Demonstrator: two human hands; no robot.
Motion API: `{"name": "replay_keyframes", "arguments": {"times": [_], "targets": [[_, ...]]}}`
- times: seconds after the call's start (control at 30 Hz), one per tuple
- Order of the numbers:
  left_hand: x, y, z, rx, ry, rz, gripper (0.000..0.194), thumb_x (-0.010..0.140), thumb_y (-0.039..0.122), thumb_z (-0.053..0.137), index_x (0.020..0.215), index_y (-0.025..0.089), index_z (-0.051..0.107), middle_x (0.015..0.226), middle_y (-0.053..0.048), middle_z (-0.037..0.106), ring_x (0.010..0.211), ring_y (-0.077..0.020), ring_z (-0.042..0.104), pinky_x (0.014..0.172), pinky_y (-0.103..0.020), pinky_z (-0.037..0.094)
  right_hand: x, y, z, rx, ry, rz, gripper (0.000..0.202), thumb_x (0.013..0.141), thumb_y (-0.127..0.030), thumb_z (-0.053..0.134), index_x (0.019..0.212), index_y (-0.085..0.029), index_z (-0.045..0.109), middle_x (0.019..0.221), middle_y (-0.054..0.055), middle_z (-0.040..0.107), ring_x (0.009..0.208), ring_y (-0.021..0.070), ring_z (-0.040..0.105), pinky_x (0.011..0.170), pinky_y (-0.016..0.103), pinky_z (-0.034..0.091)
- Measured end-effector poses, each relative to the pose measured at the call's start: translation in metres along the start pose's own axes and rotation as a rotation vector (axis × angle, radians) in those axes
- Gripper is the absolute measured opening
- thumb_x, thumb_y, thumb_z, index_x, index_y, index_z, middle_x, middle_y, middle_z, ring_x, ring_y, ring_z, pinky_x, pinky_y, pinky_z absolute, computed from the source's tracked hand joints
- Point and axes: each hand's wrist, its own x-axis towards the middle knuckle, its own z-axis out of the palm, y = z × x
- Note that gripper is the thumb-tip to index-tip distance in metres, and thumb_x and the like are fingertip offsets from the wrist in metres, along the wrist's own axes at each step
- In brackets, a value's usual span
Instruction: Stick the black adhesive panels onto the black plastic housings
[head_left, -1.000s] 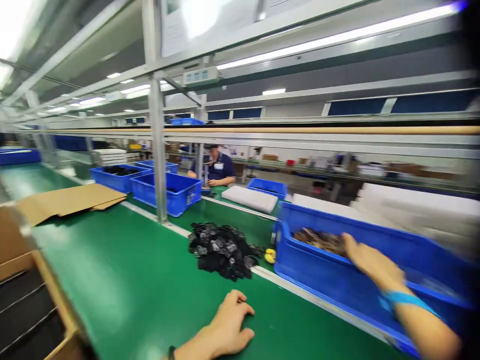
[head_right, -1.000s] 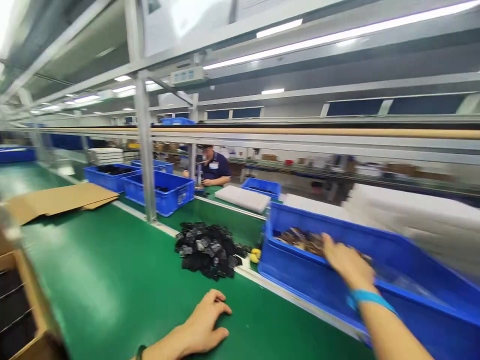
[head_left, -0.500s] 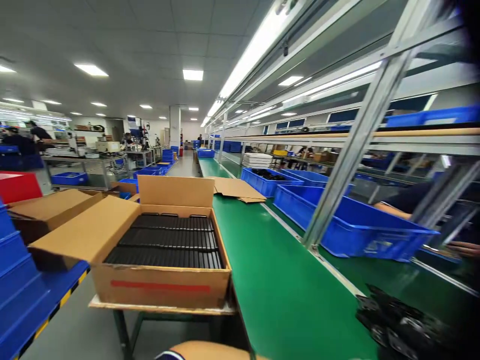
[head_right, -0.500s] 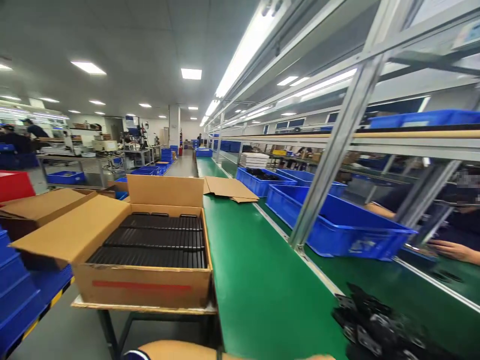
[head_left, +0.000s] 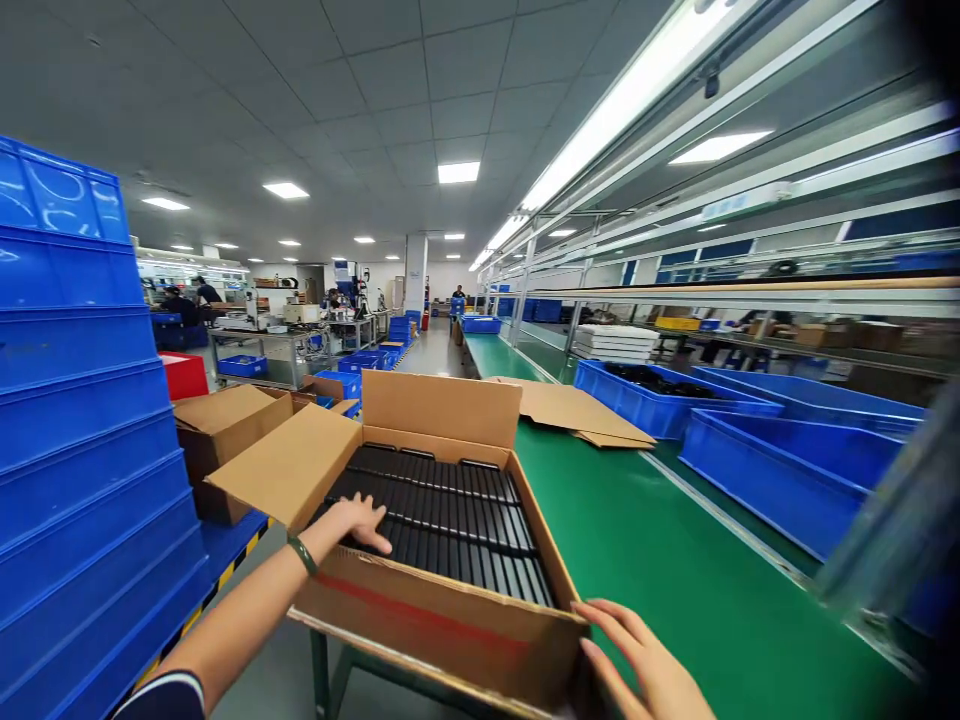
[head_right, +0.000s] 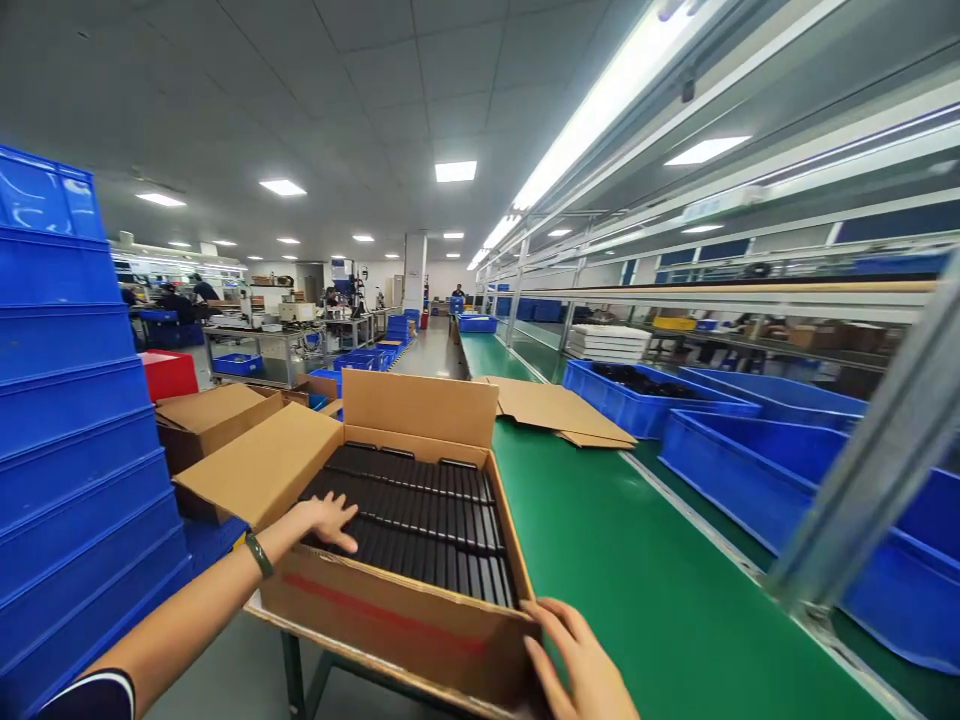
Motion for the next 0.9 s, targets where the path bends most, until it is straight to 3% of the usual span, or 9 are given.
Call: {"name": "replay_keyframes", "arguments": {"times": [0.07,0.13,0.23,0.3,0.4,0.63,0.9], "targets": [[-0.003,-0.014,0.011,0.014,-0.067,-0.019,0.082,0.077,0.061,0.059,0.143,0.022,0.032,0.153,-0.017,0.024,0.137,-0.0418,0.024,0.104,-0.065,0.025,0.053,-0.031,0.02,-0.091,-0.268,0.082,0.046,0.093,-0.031,0.028,0.123,-0.014,0.058,0.127,0.014,0.054,0.12,0.0231,0.052,0.105,0.032,0.039],[-0.006,-0.017,0.021,0.014,-0.056,-0.009,0.09,0.072,0.067,0.059,0.144,0.02,0.03,0.153,-0.02,0.02,0.137,-0.0441,0.021,0.104,-0.063,0.026,0.098,-0.058,0.041,-0.145,-0.398,0.134,0.046,0.093,-0.028,0.029,0.125,-0.01,0.057,0.125,0.018,0.056,0.116,0.0259,0.055,0.103,0.037,0.04],[-0.008,-0.014,0.026,0.009,0.026,0.018,0.084,0.072,0.068,0.056,0.136,0.015,0.043,0.145,-0.023,0.032,0.132,-0.0401,0.033,0.104,-0.052,0.032,0.141,-0.084,0.07,-0.192,-0.543,0.166,0.048,0.09,-0.037,0.042,0.128,-0.012,0.056,0.129,0.021,0.054,0.119,0.0343,0.051,0.097,0.048,0.043],[-0.007,-0.013,0.025,0.008,0.049,0.036,0.085,0.069,0.073,0.054,0.13,0.014,0.049,0.139,-0.023,0.039,0.128,-0.0383,0.039,0.102,-0.05,0.035,0.155,-0.094,0.085,-0.224,-0.63,0.174,0.059,0.086,-0.047,0.05,0.135,-0.015,0.049,0.142,0.02,0.043,0.129,0.0388,0.04,0.096,0.057,0.04],[-0.002,-0.016,0.024,0.013,0.031,0.054,0.09,0.064,0.079,0.052,0.129,0.017,0.051,0.136,-0.021,0.043,0.126,-0.0383,0.041,0.101,-0.053,0.035,0.158,-0.099,0.097,-0.261,-0.71,0.183,0.074,0.081,-0.055,0.054,0.142,-0.018,0.038,0.149,0.019,0.031,0.135,0.0396,0.028,0.096,0.065,0.035],[0.01,-0.017,0.028,0.017,-0.012,-0.002,0.096,0.06,0.08,0.054,0.133,0.018,0.048,0.136,-0.023,0.043,0.127,-0.0419,0.039,0.099,-0.058,0.033,0.147,-0.091,0.097,-0.276,-0.675,0.194,0.074,0.083,-0.064,0.046,0.141,-0.019,0.04,0.144,0.02,0.037,0.133,0.0387,0.031,0.098,0.061,0.031],[0.012,-0.018,0.017,0.024,-0.07,-0.019,0.085,0.062,0.074,0.061,0.13,0.025,0.049,0.136,-0.015,0.05,0.127,-0.0351,0.042,0.104,-0.058,0.028,0.146,-0.086,0.103,-0.231,-0.702,0.225,0.074,0.083,-0.065,0.044,0.144,-0.025,0.036,0.146,0.017,0.037,0.135,0.0388,0.027,0.102,0.062,0.024]]}}
